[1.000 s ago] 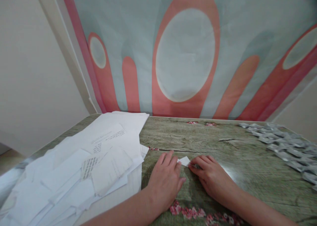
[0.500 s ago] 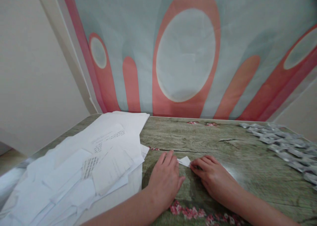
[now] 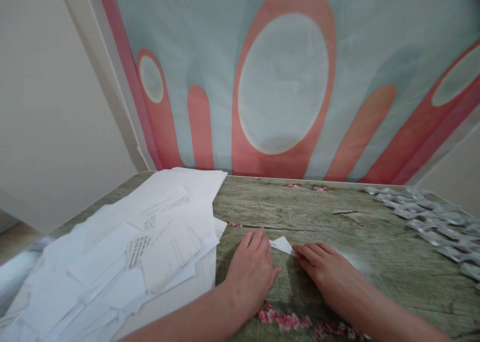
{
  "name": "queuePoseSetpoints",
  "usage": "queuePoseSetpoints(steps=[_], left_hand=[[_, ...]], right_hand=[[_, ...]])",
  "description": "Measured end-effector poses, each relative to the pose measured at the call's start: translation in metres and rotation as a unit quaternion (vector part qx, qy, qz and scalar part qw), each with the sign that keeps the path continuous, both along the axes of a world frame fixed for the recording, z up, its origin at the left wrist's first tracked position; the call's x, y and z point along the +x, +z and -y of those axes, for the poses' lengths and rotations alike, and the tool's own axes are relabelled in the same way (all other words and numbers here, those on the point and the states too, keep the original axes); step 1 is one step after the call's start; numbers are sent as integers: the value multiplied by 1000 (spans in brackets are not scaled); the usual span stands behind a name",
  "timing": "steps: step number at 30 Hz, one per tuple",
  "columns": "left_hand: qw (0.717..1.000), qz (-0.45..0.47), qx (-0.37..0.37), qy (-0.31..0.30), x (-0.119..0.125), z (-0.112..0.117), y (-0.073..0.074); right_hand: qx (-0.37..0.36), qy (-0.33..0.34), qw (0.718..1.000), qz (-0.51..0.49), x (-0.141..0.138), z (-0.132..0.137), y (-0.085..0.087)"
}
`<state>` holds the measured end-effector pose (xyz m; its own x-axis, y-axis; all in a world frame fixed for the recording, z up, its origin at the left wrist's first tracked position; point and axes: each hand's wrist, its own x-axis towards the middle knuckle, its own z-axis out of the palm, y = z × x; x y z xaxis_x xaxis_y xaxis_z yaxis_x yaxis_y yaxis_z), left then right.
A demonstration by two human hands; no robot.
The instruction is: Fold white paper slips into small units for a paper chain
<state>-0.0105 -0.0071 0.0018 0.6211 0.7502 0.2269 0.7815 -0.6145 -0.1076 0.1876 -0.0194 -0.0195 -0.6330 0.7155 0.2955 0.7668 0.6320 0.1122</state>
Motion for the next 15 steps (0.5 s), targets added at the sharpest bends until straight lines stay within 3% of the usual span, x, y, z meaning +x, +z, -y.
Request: queuePoseSetpoints(steps=[5,11,15], left_hand=[[999,21,-8,-32,-3,-5,-4],[991,102,-51,-76,-11,-16,-2],[991,101,-58,-72,-11,-15,0]], right_hand=[[-33,-3,995,-94,2,-6,-4],[-93,-5,960,-263,8,-16,-11],[-122,-33,946,-299,7,-19,-14]])
